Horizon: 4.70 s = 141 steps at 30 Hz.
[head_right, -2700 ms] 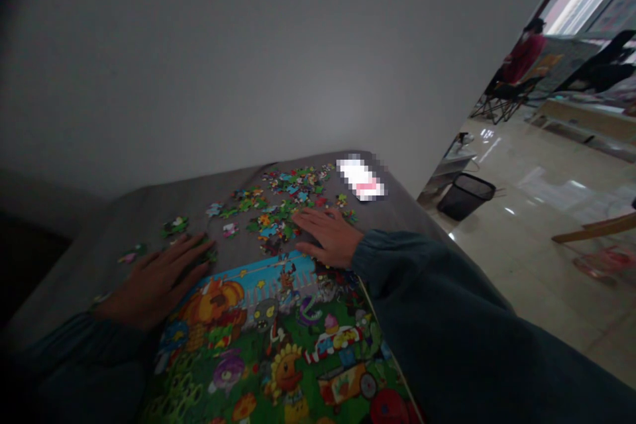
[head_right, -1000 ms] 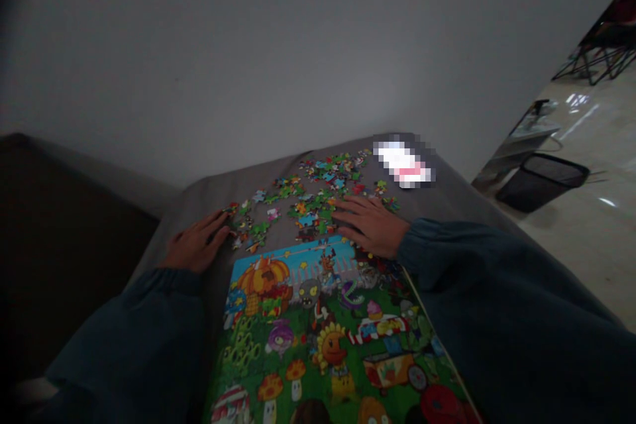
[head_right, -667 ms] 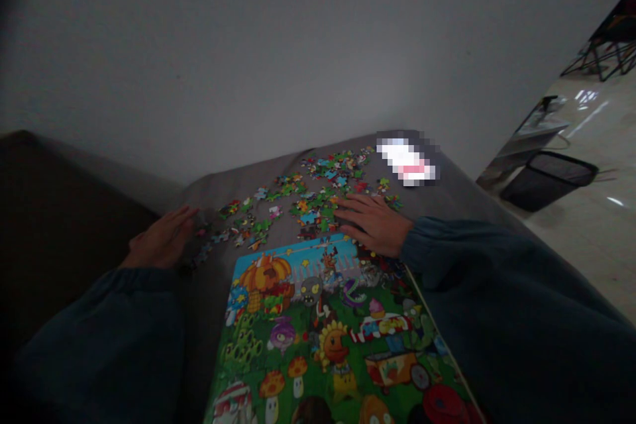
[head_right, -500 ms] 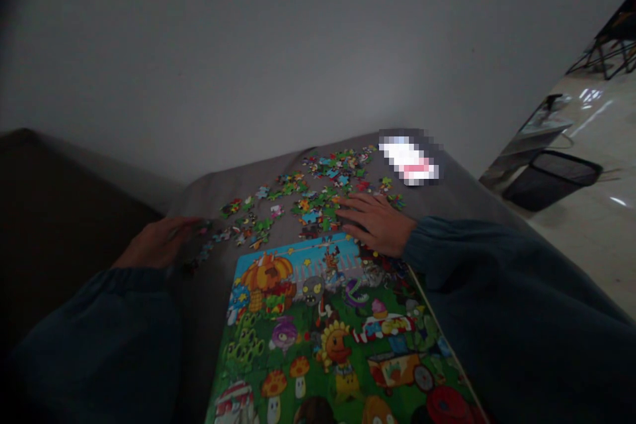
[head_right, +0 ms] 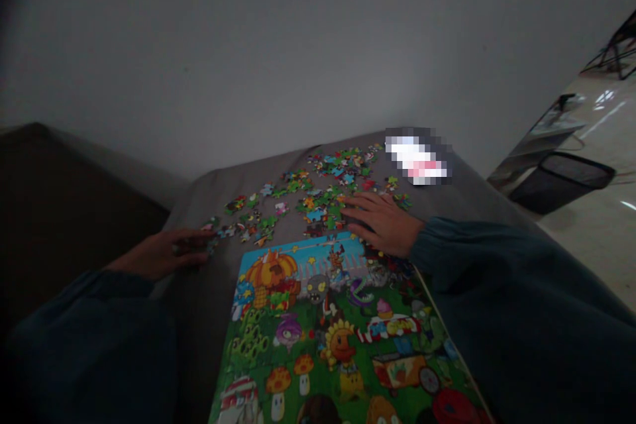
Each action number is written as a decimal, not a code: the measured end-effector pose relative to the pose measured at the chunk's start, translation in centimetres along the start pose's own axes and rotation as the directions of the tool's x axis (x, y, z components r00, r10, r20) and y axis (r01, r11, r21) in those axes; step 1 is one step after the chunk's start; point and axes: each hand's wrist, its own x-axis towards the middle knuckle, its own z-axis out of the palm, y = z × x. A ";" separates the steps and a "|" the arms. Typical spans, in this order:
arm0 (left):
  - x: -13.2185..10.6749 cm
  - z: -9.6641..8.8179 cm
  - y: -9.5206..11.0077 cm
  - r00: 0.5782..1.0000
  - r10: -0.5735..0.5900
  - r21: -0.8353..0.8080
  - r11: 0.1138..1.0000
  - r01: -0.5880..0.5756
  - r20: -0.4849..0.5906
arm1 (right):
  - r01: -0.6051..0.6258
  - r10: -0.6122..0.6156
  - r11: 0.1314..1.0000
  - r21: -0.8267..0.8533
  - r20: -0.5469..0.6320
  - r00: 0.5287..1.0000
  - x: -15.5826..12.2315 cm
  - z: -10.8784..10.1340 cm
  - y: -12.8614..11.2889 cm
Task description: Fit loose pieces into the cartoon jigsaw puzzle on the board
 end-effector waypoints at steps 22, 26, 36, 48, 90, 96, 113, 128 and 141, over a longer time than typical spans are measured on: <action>0.8 5.6 6.8 0.916 0.382 0.253 0.905 -0.343 -0.124 | -0.012 0.017 0.999 0.052 -0.089 0.996 0.2 0.8 -0.3; 2.5 4.4 9.8 0.897 0.425 0.320 0.873 -0.369 -0.126 | -0.004 0.012 0.998 0.064 -0.117 0.993 0.5 0.7 -0.6; 10.1 8.6 22.4 0.862 0.507 0.379 0.801 -0.464 -0.017 | -0.008 0.020 0.998 0.068 -0.171 0.985 0.7 0.7 -1.0; 10.2 12.7 21.4 0.903 0.429 0.367 0.838 -0.404 0.015 | 0.010 -0.001 0.998 0.054 -0.155 0.988 0.8 0.7 -0.9; 12.2 11.3 21.4 0.874 0.466 0.447 0.816 -0.366 -0.135 | 0.015 -0.007 0.998 0.055 -0.134 0.991 0.8 0.8 -0.7; 12.4 10.9 21.1 0.873 0.470 0.442 0.816 -0.374 -0.130 | 0.025 -0.015 0.998 0.065 -0.148 0.989 0.7 0.8 -0.6; 11.1 10.3 17.3 0.891 0.452 0.340 0.844 -0.415 -0.033 | 0.032 -0.018 0.995 0.096 -0.142 0.990 0.5 1.4 0.1; 11.6 10.1 16.2 0.892 0.436 0.337 0.864 -0.375 -0.124 | 0.018 0.000 0.994 0.104 -0.173 0.985 0.3 1.8 0.4; 11.1 9.9 16.4 0.917 0.391 0.312 0.883 -0.351 -0.075 | 0.000 0.022 0.991 0.131 -0.167 0.986 0.5 1.4 0.0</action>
